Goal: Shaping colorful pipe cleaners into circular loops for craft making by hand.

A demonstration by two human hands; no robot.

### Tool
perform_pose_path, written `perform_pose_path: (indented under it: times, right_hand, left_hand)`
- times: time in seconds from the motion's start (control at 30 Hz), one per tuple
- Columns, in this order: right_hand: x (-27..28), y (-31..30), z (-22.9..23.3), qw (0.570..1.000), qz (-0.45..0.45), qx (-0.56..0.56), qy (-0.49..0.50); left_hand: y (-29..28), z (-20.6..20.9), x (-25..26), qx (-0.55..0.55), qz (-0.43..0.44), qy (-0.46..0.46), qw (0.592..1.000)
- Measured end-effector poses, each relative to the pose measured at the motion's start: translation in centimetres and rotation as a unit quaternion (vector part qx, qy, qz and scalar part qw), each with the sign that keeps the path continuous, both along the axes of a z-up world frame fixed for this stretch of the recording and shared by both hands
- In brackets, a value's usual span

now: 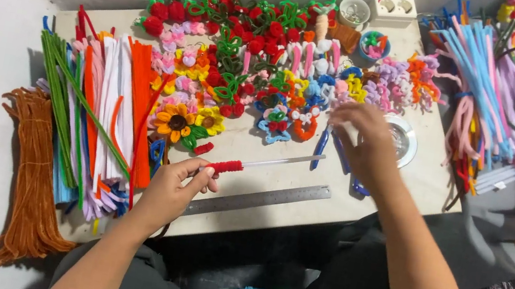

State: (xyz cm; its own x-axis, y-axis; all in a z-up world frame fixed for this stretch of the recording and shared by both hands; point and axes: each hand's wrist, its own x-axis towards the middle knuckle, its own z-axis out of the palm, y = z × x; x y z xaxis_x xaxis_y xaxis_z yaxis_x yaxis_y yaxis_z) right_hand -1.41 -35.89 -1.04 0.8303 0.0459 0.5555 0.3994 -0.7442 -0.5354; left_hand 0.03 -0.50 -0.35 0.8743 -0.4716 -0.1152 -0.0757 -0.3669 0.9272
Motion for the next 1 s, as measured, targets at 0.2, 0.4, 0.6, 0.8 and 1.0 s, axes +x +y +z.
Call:
perform_pose_path:
  times: [0.2,0.4,0.6,0.8,1.0]
  right_hand:
    - [-1.2,8.7,0.7,0.974,0.184,-0.102,0.081]
    - [-1.5,10.8,0.2,0.977,0.184,-0.038,0.099]
    - [-1.9,11.6,1.1,0.964,0.199,0.006,0.174]
    - [-3.1,12.1,3.1,0.951,0.215,-0.085,0.204]
    - [-4.6,12.7,1.0,0.935,0.245,-0.069,0.245]
  left_hand:
    - [-0.2,0.7,-0.4,-0.016,-0.014,0.025,0.999]
    - [0.1,0.5,-0.4,-0.031,-0.020,0.035,0.999]
    - [1.0,-0.8,-0.7,0.029,-0.069,-0.043,0.996]
    - [0.7,-0.2,-1.4,0.040,-0.087,0.048,0.994]
    - [0.7,-1.8,-2.6,-0.014,-0.081,0.172,0.982]
